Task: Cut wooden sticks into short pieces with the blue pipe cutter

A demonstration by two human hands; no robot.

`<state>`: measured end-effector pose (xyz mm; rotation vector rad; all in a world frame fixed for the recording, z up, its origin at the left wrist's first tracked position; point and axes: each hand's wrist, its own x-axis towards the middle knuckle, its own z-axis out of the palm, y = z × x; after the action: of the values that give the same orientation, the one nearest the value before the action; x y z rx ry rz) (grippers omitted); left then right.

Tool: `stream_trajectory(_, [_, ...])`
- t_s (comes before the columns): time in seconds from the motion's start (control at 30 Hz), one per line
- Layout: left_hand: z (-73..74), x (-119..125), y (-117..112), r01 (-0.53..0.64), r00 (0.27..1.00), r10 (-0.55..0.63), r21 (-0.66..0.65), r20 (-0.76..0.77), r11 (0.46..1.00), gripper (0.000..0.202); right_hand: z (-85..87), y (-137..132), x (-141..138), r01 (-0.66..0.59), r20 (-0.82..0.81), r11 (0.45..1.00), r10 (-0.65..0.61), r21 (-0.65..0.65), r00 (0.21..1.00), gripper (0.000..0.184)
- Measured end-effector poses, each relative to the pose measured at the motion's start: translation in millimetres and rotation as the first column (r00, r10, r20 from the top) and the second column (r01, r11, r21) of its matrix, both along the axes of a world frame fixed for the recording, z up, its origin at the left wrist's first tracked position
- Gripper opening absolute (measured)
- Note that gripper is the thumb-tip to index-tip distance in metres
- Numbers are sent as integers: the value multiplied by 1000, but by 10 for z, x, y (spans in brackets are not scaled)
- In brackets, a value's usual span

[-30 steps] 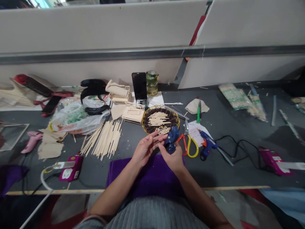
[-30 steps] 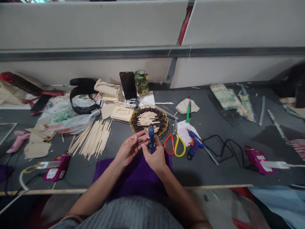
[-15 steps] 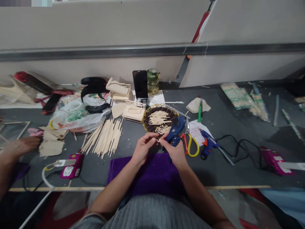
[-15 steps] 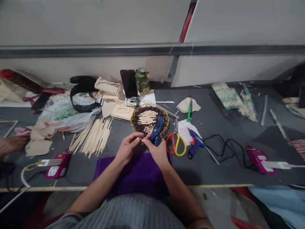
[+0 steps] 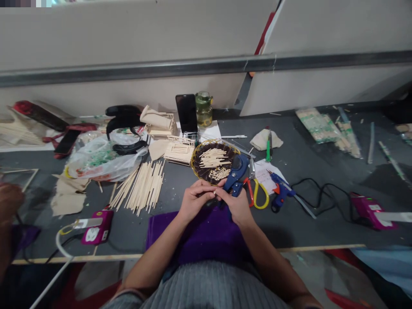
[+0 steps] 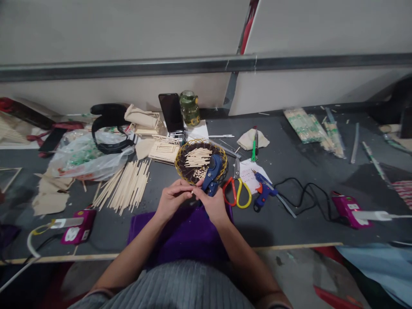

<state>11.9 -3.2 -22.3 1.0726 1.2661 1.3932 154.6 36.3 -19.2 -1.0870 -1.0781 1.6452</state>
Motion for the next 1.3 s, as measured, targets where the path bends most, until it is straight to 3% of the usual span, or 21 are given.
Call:
stream_trajectory(0.17, [-30, 14, 18, -4, 1000, 5, 63, -13, 998, 12, 22, -10, 0, -10, -24, 1000, 9, -17, 1000, 20])
stream_trajectory(0.37, [-50, 70, 1, -102, 992, 111, 124, -67, 987, 8, -1, -17, -21, 22, 24, 1000, -23, 7, 999, 20])
stream_trajectory(0.53, [-67, 54, 32, -194, 962, 204, -71, 183, 978, 13, 42, 23, 115, -66, 226, 996, 52, 58, 973, 19])
stream_trajectory(0.63, [-65, 13, 73, -196, 909, 260, -219, 325, 956, 21, 99, 73, 250, -192, 352, 978, 154, 76, 923, 18])
stream_trajectory(0.73, [-57, -18, 98, -194, 880, 294, -282, 374, 940, 25, 100, 103, 332, -326, 459, 941, 252, 87, 852, 18])
stream_trajectory(0.83, [-51, -19, 92, -169, 881, 275, -288, 385, 943, 24, 50, 92, 325, -264, 517, 955, 161, 133, 841, 19])
stream_trajectory(0.93, [-51, 2, 66, -121, 893, 227, -277, 389, 953, 22, 19, 63, 282, -182, 464, 973, 96, 144, 881, 24])
stream_trajectory(1.0, [-48, 13, 51, -100, 898, 203, -269, 389, 958, 20, 27, 38, 267, -194, 433, 970, 114, 144, 894, 24])
stream_trajectory(1.17, [-9, -2, 62, -104, 891, 200, -245, 407, 964, 19, 22, -80, 273, -400, 461, 903, 291, 156, 838, 20])
stream_trajectory(1.23, [6, -16, 70, -104, 889, 193, -227, 416, 968, 19, -10, -134, 252, -397, 451, 900, 283, 179, 847, 21])
stream_trajectory(1.3, [12, -25, 69, -96, 897, 173, -202, 407, 975, 18, -31, -164, 206, -311, 392, 931, 219, 190, 894, 23])
